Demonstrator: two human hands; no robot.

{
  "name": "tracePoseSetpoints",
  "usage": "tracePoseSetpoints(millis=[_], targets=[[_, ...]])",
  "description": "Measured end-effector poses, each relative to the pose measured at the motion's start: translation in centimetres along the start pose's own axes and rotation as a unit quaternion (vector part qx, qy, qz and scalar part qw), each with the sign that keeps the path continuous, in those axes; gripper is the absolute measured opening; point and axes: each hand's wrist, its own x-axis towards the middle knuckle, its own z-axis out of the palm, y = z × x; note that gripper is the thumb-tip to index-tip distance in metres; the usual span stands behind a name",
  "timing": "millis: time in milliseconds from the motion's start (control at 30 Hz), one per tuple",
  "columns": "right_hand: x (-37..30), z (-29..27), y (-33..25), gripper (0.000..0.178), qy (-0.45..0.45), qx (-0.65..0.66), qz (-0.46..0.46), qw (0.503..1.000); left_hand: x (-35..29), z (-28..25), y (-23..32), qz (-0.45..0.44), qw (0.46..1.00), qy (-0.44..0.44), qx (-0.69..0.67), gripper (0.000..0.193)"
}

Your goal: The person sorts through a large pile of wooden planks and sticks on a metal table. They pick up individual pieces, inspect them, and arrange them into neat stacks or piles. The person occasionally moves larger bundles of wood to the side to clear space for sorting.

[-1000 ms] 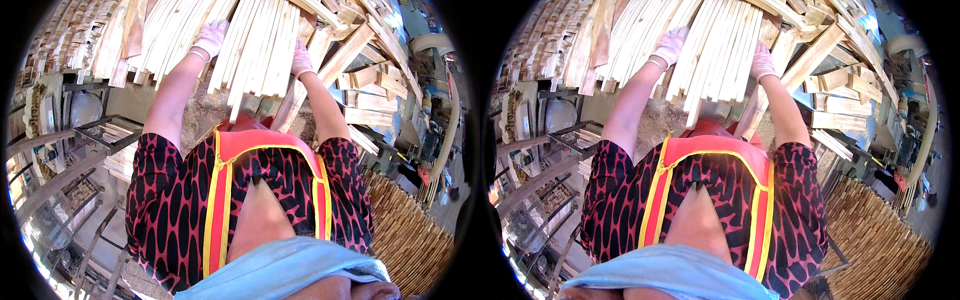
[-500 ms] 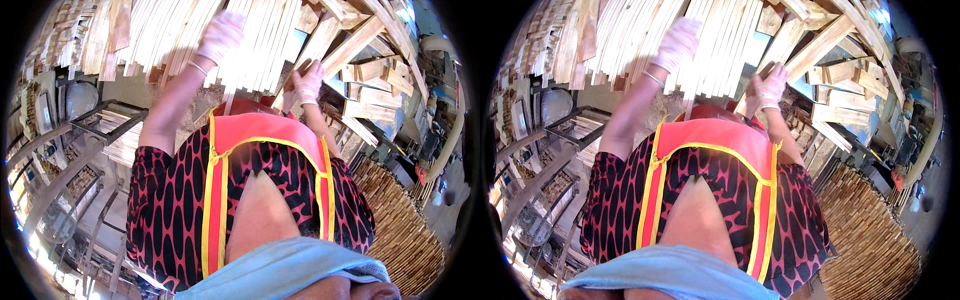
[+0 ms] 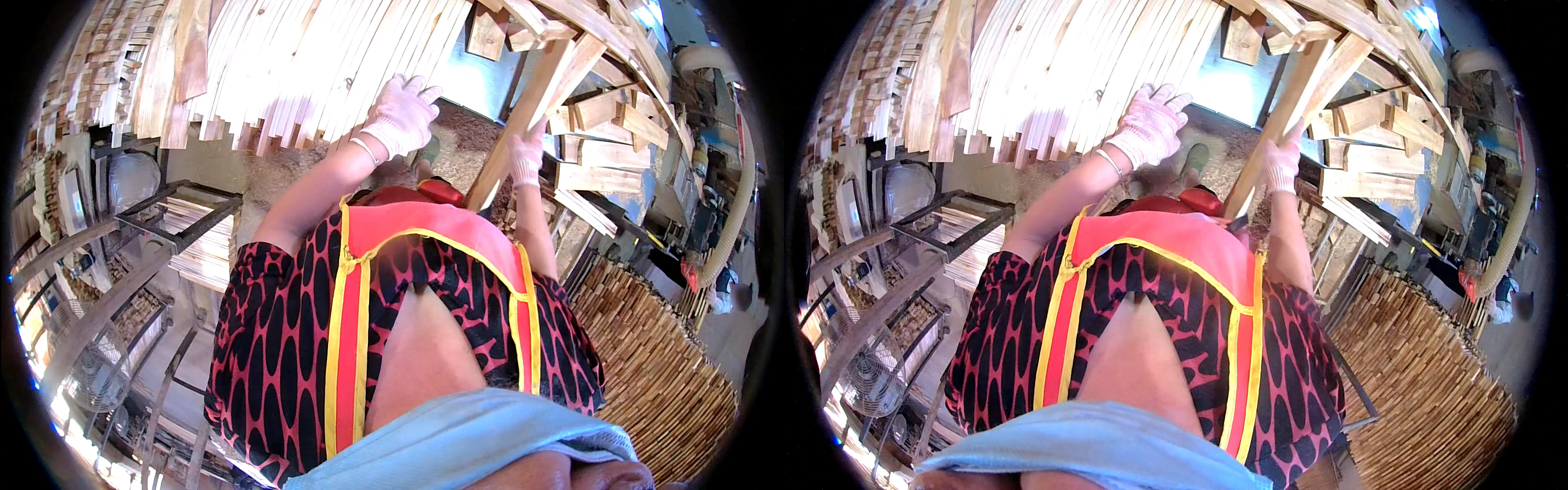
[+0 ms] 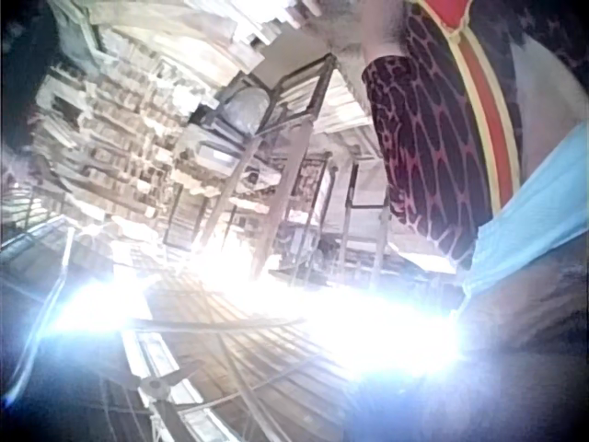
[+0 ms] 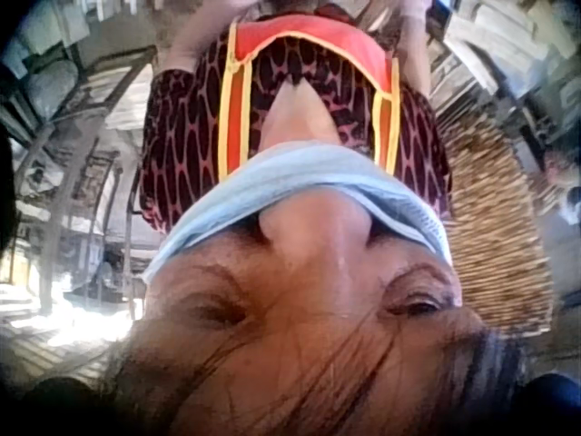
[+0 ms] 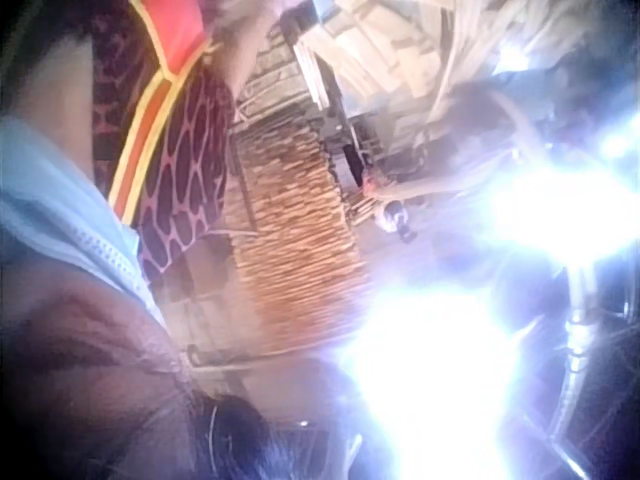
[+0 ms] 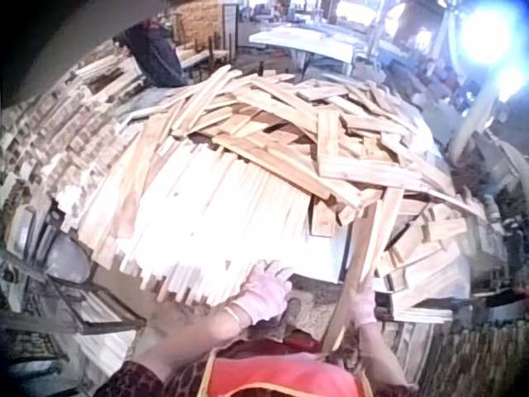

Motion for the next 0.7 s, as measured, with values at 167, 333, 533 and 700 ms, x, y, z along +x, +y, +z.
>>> tracePoseSetpoints(millis=[167, 333, 533, 700], targets=[[-7.0, -3.6, -4.4, 0.111, -0.002, 0.088, -0.088, 0.992, -0.3, 0.6, -0.7, 0.019, 1.000, -0.011, 0.002, 0.046], [-3.3, 2.6, -2.7, 0.104, -0.089, -0.035, -0.104, 0.990, 0.0, 2.5, -0.9, 0.040, 0.996, 0.076, 0.011, 0.048], [7.5, 7.1, -16.3, 0.071, -0.077, 0.022, -0.130, 0.988, -1.1, 3.6, -1.3, 0.007, 0.998, 0.060, 0.006, 0.046], [22.4, 4.5, -20.6, 0.058, -0.103, 0.112, -0.075, 0.985, 0.4, 3.4, -1.0, 0.031, 0.997, 0.077, -0.001, 0.045]])
